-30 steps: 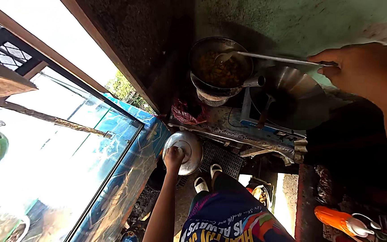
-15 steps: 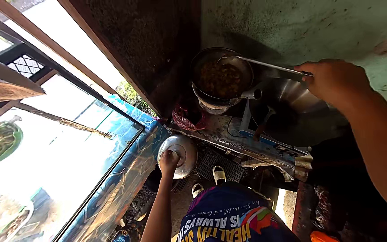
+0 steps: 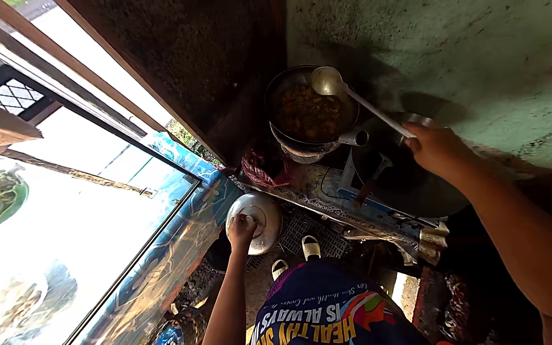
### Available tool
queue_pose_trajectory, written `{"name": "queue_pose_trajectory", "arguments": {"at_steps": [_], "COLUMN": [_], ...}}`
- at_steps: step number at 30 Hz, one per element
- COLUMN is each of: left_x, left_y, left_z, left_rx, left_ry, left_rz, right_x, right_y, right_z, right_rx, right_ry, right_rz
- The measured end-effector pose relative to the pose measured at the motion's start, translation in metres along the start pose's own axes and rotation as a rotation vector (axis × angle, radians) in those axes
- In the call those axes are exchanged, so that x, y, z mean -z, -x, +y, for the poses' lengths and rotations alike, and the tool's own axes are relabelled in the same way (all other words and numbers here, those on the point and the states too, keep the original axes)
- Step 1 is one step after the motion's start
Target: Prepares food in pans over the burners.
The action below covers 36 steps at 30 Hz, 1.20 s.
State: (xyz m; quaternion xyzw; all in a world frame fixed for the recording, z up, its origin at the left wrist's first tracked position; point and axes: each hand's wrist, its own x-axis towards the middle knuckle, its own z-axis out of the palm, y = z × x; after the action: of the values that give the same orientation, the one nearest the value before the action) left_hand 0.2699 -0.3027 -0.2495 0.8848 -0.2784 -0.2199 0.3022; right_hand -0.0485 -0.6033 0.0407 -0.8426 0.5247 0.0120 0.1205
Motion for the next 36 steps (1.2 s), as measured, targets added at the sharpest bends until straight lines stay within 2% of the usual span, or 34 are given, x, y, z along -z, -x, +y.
{"name": "queue_pose_trajectory", "arguments": {"at_steps": [6,18,31,36], "left_x": [-0.002,-0.004,-0.004,-0.003], "left_y": [0.000,-0.001,-0.001,0.002], "left_z": [0.000,-0.002,0.001,-0.004], "left_rx": [0.005,0.013,-0.021,-0.013], "left_ry": [-0.016,-0.032,-0.029,-0.035], "left_rz": [-0.002,-0.020,-0.007,-0.005], "right_x": [-0.019,-0.020,-0.010,-0.007], "right_y": [0.005,0.014,-0.005,-0.004], "right_z": [-0.006,0.012,-0.033,-0.040], "right_rx": [-0.040,0.009,-0.016,0.031], "right_ry": [0.019,-0.004,0.152,0.255], "right_rz": [-0.038,0.065,-0.078,-0.069]}}
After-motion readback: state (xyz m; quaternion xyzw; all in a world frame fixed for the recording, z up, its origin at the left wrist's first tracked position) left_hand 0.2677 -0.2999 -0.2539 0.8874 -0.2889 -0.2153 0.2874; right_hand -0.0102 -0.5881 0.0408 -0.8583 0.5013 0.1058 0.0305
